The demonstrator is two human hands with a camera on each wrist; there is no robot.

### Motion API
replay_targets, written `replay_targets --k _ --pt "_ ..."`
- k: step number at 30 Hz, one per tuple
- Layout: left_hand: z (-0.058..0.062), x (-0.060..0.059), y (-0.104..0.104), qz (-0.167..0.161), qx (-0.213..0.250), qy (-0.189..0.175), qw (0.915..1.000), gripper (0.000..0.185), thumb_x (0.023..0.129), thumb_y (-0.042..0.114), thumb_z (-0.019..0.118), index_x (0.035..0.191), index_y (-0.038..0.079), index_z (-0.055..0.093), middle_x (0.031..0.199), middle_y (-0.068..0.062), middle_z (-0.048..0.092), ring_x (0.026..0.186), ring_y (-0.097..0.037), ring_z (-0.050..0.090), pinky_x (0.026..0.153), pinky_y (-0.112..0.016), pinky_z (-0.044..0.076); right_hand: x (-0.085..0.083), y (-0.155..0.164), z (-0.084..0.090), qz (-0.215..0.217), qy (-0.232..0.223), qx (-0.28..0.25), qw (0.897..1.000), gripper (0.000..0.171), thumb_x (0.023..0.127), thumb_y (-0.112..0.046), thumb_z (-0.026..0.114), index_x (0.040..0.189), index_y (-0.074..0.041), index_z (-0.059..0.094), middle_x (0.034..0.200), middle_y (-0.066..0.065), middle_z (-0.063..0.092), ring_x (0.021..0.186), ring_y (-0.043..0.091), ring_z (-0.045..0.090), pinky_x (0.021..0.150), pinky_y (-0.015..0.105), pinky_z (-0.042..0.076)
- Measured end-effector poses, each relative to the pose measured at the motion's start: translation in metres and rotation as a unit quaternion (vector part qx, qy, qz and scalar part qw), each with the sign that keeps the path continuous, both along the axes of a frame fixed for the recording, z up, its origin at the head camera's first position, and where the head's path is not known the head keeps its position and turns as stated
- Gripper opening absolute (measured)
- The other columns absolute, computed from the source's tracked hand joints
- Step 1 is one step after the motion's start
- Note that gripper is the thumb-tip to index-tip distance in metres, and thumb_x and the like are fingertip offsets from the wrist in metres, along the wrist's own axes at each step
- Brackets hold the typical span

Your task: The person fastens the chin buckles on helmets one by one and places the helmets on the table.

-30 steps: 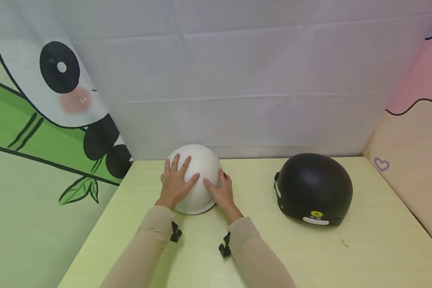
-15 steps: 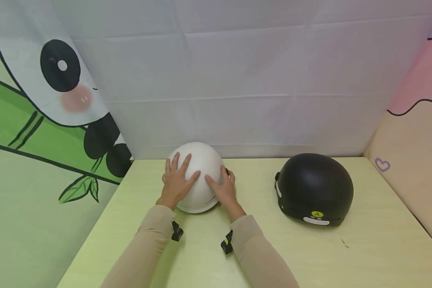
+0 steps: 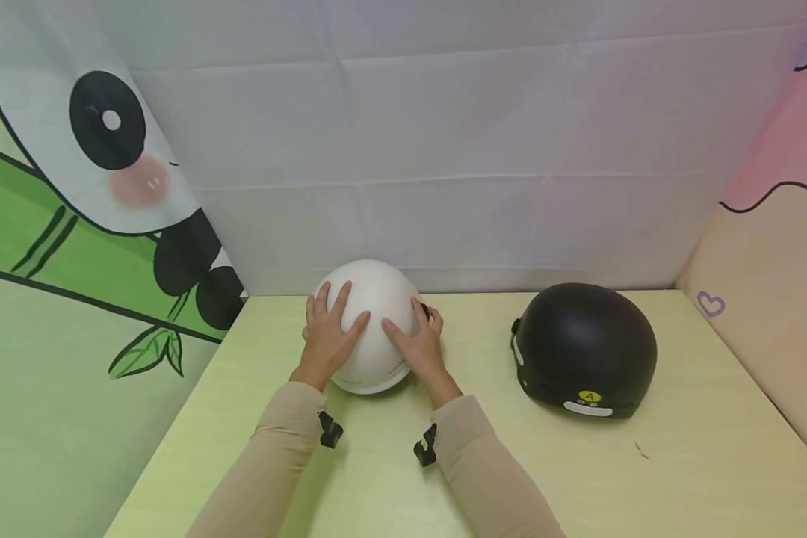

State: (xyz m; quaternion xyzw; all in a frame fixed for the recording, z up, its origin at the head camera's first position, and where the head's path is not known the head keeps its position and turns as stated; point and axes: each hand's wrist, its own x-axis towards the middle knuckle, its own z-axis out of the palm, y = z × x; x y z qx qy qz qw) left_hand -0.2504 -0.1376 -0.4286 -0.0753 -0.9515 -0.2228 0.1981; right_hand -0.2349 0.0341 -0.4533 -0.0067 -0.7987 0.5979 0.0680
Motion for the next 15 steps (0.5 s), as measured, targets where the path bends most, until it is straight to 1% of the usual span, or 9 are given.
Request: replay_targets --k 7,11,15 --pt "0.001 0.004 -0.002 -0.006 0.012 -0.005 0.9999 0.073 0.082 0.070 0.032 0.144 0.032 0.022 0.148 -0.007 0.005 0.130 -0.041 0.000 0.085 -0.066 0.024 0.006 -0.001 0.004 -0.005 -0.003 -0.002 1.000 0.079 0.077 -0.058 0.060 0.142 -0.028 0.027 0.142 0.010 0.011 0.121 0.039 0.029 0.091 0.051 0.033" --pt "0.003 0.007 -0.002 -0.006 0.027 -0.006 0.9996 0.073 0.082 0.070 0.032 0.144 0.032 0.022 0.148 -0.007 0.006 0.130 -0.042 0.002 0.084 -0.067 0.025 0.009 -0.002 0.008 -0.011 0.004 -0.003 1.000 0.080 0.076 -0.059 0.060 0.142 -0.029 0.027 0.143 0.009 0.008 0.121 0.040 0.029 0.090 0.052 0.034" --pt "0.005 0.010 -0.001 -0.004 0.042 -0.015 0.9990 0.073 0.082 0.071 0.031 0.144 0.032 0.022 0.148 -0.006 0.006 0.130 -0.040 0.000 0.084 -0.067 0.025 0.011 -0.003 0.011 -0.021 0.011 0.008 1.000 0.079 0.075 -0.060 0.060 0.142 -0.029 0.029 0.143 0.009 0.008 0.120 0.040 0.030 0.089 0.052 0.035"
